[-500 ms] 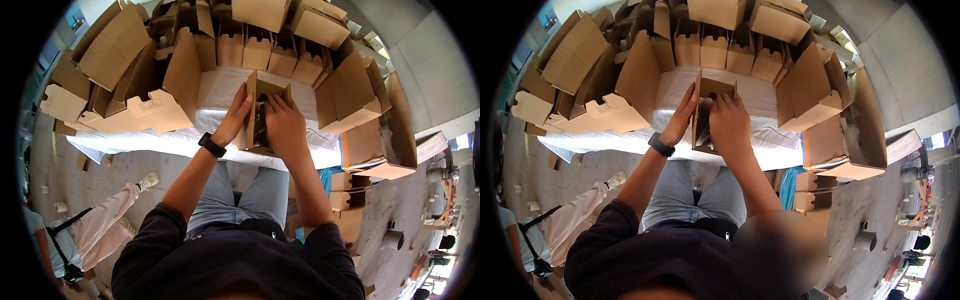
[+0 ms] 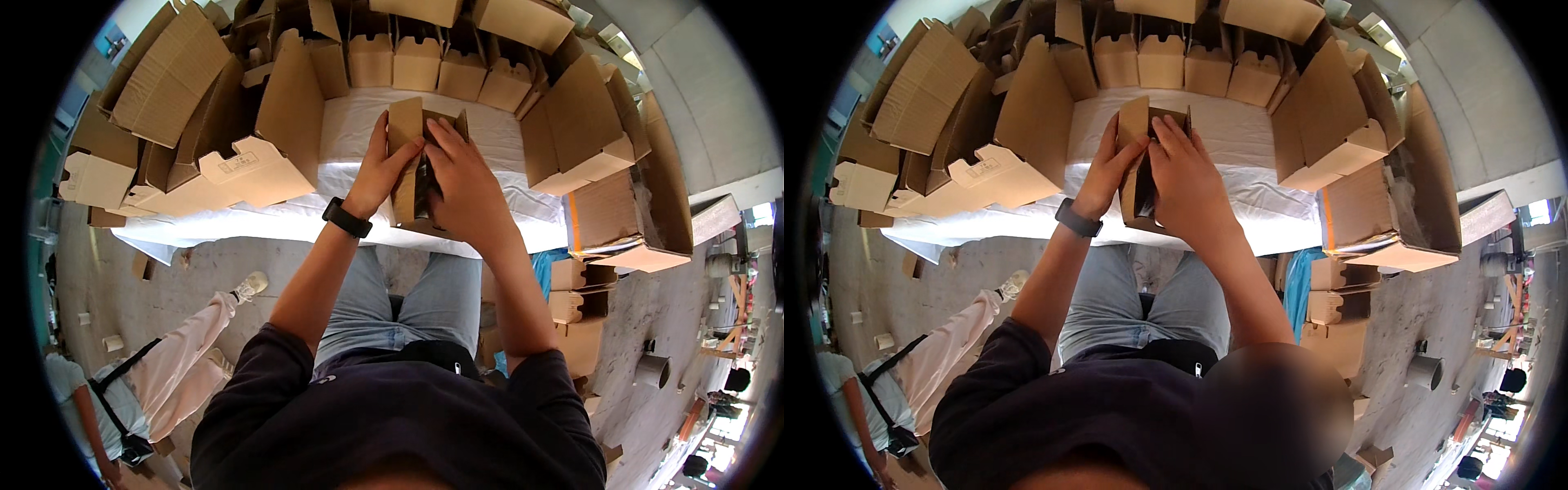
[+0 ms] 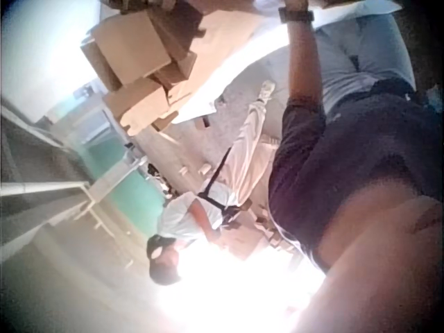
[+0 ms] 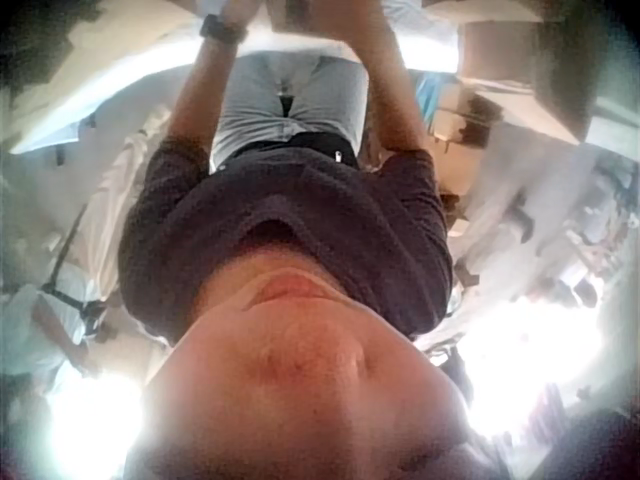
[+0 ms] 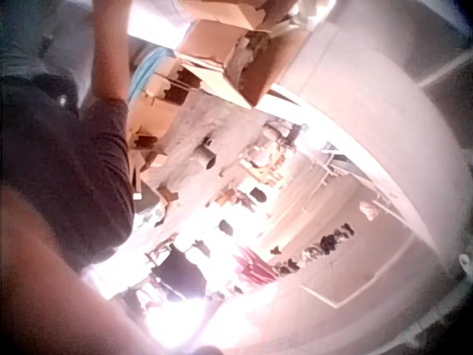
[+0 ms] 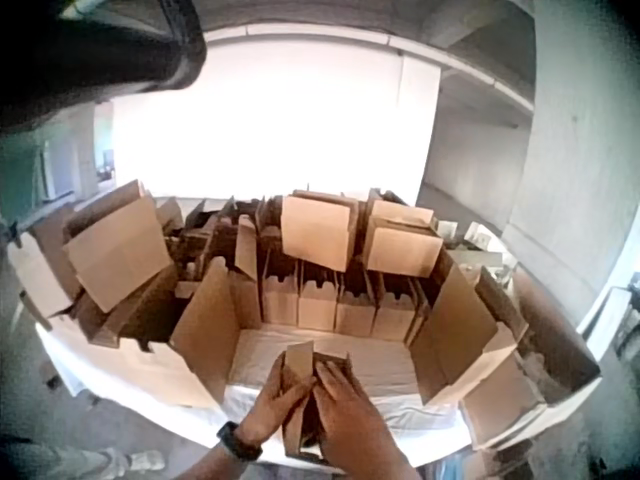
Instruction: The person picks up flat cardboard sheets, folds the sides and flaps to form the structure, and secures the bottom to create open boxes, placing each completed box into a larger container or onto a stack on a table.
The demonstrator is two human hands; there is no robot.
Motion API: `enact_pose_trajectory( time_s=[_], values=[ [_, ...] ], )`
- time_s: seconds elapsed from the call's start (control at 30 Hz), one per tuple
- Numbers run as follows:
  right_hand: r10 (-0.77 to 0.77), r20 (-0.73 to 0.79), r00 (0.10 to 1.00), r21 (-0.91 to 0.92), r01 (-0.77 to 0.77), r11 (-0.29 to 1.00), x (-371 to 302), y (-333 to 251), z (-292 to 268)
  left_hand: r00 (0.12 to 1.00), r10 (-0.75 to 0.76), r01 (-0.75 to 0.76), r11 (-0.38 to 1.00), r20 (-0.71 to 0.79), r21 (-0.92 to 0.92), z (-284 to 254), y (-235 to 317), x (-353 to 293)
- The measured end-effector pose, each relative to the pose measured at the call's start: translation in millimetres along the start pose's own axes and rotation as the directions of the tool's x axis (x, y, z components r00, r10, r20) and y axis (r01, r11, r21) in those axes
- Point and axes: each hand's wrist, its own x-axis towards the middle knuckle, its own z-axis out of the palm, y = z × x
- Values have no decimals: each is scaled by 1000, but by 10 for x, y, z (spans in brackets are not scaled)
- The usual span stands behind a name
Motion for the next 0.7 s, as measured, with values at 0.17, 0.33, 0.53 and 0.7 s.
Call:
enact_pose_trajectory(
  time_s=[0.17,0.33,0.53,0.7],
  values=[
    [57,60,997,-40,-55,998,-125,-111,-194,999,-27,27,999,24,-18,28,-5,-23],
    [87,80,993,-143,-75,987,-331,-220,-293,986,-20,63,965,-166,256,-32,-223,2],
    [185,-56,981,-3,-185,983,-423,-309,-250,997,34,-22,987,-73,156,-29,-333,4],
    [415,-327,849,568,-175,804,-769,-160,15,999,39,-36,996,-34,80,-37,-269,-15]
  ],
)
